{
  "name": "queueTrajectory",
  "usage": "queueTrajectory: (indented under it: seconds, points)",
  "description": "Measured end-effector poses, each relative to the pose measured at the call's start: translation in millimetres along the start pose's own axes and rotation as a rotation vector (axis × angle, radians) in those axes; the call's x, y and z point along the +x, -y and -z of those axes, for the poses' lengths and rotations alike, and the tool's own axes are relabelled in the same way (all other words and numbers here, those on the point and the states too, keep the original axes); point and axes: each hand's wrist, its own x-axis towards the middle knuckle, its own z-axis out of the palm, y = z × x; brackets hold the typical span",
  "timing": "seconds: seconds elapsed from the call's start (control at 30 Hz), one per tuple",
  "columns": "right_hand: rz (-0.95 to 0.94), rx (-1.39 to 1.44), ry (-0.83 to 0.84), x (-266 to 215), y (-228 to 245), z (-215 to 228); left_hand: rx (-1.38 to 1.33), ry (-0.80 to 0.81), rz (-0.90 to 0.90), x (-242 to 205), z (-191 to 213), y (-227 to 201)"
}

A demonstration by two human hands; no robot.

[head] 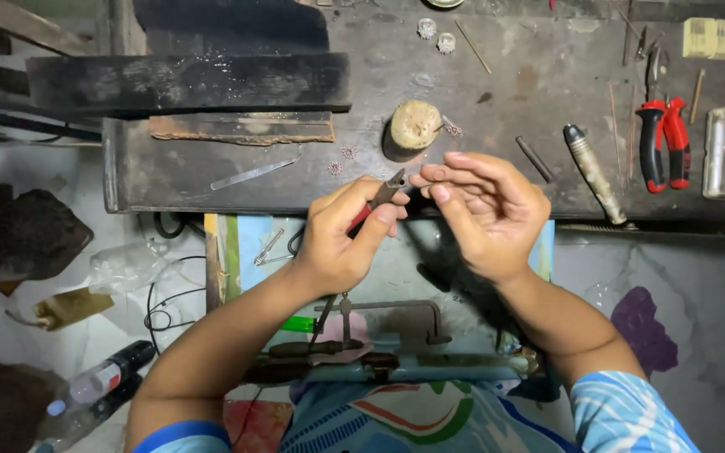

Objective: Refining a small jewelry piece by manipulating metal components with hands and pliers at a workbench.

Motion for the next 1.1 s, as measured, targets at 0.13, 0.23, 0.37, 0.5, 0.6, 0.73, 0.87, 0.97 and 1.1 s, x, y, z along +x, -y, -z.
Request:
queueTrajectory:
  seconds: [0.13,0.23,0.37,0.5,0.6,0.73,0.87,0.97,1.1]
  points:
    - [0.02,-0.012,0.009,-2.9,0.7,1.8,-0.022,0.006,0.009,-5.0,-2.7,-3.2]
    - [0.072,-0.032,0.008,-1.9,-2.1,5.1,-0.021,0.034,0.031,-4.1,-4.8,-9.0]
    - [0.105,-0.088,-0.011,-4.1,2.6,4.3,-0.016,0.067,0.04,-6.7,-6.4,-13.6]
    - [0.127,-0.152,-0.017,-3.4,6.8,4.3,0.043,0.102,0.004,-3.4,-6.3,-15.7]
    - [0.184,-0.148,-0.016,-3.4,8.1,2.3,0.072,0.095,-0.073,-0.3,-8.0,-16.4]
    - [0.191,-0.171,-0.008,-8.2,4.8,7.7,0.126,0.074,-0.144,-1.2,-10.1,-11.4]
    - [0.197,-0.11,0.004,-11.4,3.7,9.0,0.185,0.045,-0.236,-1.3,-13.0,-9.0]
    - [0.203,-0.097,0.021,-12.3,5.5,8.7,0.233,0.04,-0.299,0.4,-12.0,-9.6]
    - [0.199,-0.073,0.041,-10.6,13.9,1.8,0.306,0.046,-0.394,1.1,-9.8,-7.1]
